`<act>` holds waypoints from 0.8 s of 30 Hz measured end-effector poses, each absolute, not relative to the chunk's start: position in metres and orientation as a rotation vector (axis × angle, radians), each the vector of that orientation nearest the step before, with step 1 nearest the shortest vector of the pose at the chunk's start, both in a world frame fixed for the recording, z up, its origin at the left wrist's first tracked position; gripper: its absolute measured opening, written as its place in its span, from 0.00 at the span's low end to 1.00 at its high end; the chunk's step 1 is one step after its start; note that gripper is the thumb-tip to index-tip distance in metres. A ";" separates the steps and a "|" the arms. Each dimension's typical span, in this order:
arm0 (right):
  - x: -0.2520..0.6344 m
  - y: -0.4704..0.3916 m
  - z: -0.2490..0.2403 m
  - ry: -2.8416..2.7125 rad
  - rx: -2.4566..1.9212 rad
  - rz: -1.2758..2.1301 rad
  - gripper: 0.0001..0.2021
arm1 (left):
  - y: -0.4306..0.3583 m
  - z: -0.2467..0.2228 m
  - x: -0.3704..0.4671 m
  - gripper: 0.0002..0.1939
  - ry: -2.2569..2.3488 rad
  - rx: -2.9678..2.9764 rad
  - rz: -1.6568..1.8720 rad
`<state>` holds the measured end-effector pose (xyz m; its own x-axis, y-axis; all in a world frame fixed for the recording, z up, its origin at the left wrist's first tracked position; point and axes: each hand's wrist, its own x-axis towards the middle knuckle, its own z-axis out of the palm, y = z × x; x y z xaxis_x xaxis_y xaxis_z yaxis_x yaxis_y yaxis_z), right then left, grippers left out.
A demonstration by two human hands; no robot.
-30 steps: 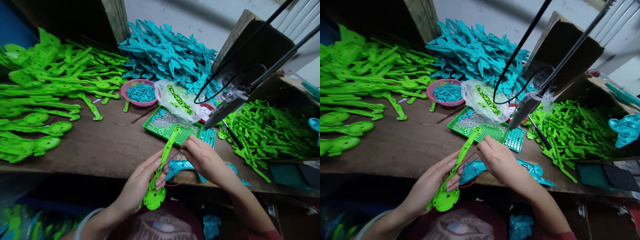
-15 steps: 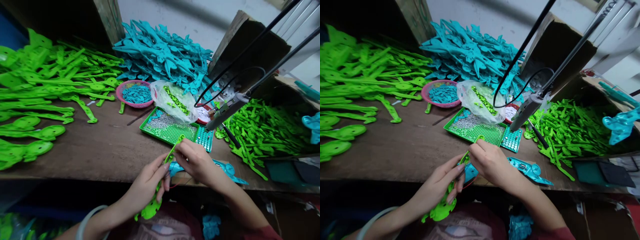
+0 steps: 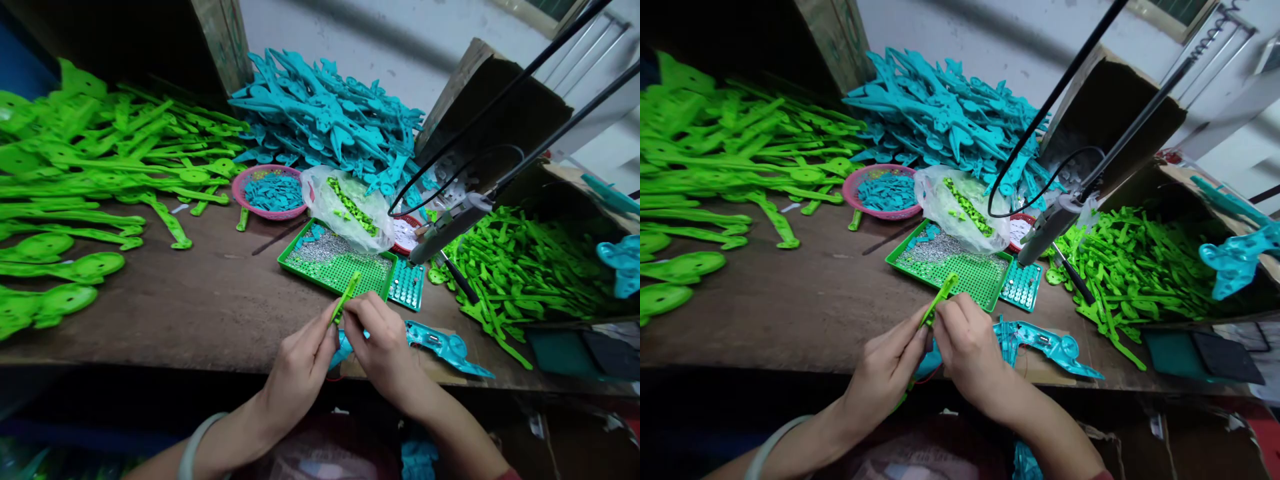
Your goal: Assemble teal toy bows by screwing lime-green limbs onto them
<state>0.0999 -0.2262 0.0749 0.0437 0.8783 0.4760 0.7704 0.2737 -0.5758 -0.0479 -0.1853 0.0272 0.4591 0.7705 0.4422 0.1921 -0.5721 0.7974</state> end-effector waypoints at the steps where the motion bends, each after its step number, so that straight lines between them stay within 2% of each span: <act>1: 0.099 -0.227 0.075 -1.738 -1.491 0.175 0.07 | -0.185 0.026 -0.048 0.19 0.812 2.047 1.102; 6: 0.104 -0.231 0.073 -1.716 -1.428 0.364 0.09 | -0.189 0.024 -0.046 0.19 0.844 2.060 1.145; 12: 0.111 -0.228 0.068 -1.615 -1.452 0.541 0.04 | -0.192 0.027 -0.047 0.20 0.843 2.018 1.089; 20: 0.112 -0.232 0.056 -1.552 -1.487 0.571 0.02 | -0.196 0.033 -0.045 0.20 0.858 1.750 0.922; 24: 0.107 -0.234 0.055 -1.512 -1.423 0.420 0.04 | -0.199 0.037 -0.043 0.22 0.845 1.718 0.921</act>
<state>0.1068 -0.2342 0.0546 0.1656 0.8985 0.4065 0.5599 0.2537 -0.7887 -0.0430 -0.1990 0.0367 0.4720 0.8595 0.1963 0.1218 -0.2841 0.9510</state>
